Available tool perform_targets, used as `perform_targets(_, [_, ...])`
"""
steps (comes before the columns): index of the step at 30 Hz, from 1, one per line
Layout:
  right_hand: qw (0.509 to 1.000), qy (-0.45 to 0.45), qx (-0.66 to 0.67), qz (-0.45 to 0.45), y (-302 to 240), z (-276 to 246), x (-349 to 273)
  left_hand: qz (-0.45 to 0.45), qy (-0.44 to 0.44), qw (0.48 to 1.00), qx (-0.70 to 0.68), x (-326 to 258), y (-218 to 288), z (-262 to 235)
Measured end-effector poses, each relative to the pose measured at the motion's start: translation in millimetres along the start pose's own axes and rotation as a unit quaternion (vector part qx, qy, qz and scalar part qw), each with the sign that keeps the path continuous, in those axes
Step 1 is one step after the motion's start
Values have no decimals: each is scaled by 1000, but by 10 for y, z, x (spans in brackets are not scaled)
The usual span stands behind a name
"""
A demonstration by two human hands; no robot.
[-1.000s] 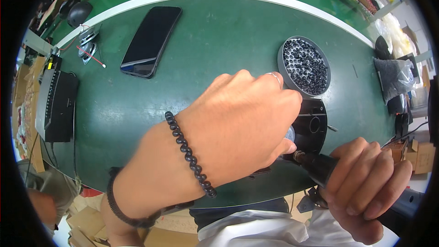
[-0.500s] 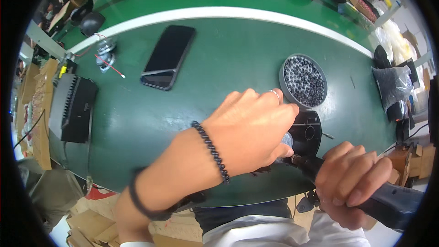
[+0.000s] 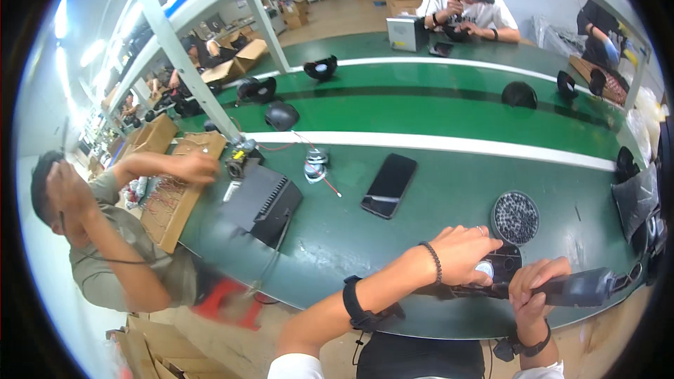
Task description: Assembling a speaker into a plastic housing using an electric screwdriver on a factory line.
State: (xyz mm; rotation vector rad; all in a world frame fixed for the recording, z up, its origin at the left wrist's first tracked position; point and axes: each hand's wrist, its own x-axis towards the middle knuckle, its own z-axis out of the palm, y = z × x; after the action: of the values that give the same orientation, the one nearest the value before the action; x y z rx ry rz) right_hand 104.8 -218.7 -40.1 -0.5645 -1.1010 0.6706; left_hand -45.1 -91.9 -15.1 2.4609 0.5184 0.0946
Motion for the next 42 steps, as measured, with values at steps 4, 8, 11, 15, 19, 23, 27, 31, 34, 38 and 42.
perform_targets(4, [997, 21, 40, -57, -221, -11, 129, 0, 27, 1000, 13, -54, -10, 35])
perform_targets(8, [991, 48, 41, -118, -540, -147, 520, -96, -7, 995, 10, -81, 95, -52])
perform_targets(11, [989, 67, -13, -128, -541, -763, 870, -100, 17, 992, -69, -87, -90, -58])
perform_targets(15, [975, 194, -83, -73, -285, -1303, 1205, -151, 82, 977, -124, -127, -474, -303])
perform_targets(19, [962, 209, -165, -55, -189, -1861, 1112, -194, 158, 926, -281, 313, -889, -759])
perform_targets(23, [929, 264, -253, -49, -166, -1527, 1054, -275, 279, 841, -373, 1059, -1441, -1202])
perform_targets(27, [955, 207, -210, -34, -18, -1227, 1017, -294, 392, 760, -428, 1469, -2355, -1516])
perform_targets(31, [953, 216, -211, -30, -114, -1233, 998, -256, 484, 697, -462, 2005, -2798, -1501])
perform_targets(34, [967, 192, -169, -11, -153, -1105, 1031, -164, 526, 665, -504, 1628, -3289, -1591])
perform_targets(38, [960, 217, -179, -2, -255, -1186, 1003, -222, 512, 797, -233, 1613, -2608, -1029])
perform_targets(42, [967, 166, -194, 2, -294, -1319, 988, -146, 418, 875, -196, 1066, -1588, -333])
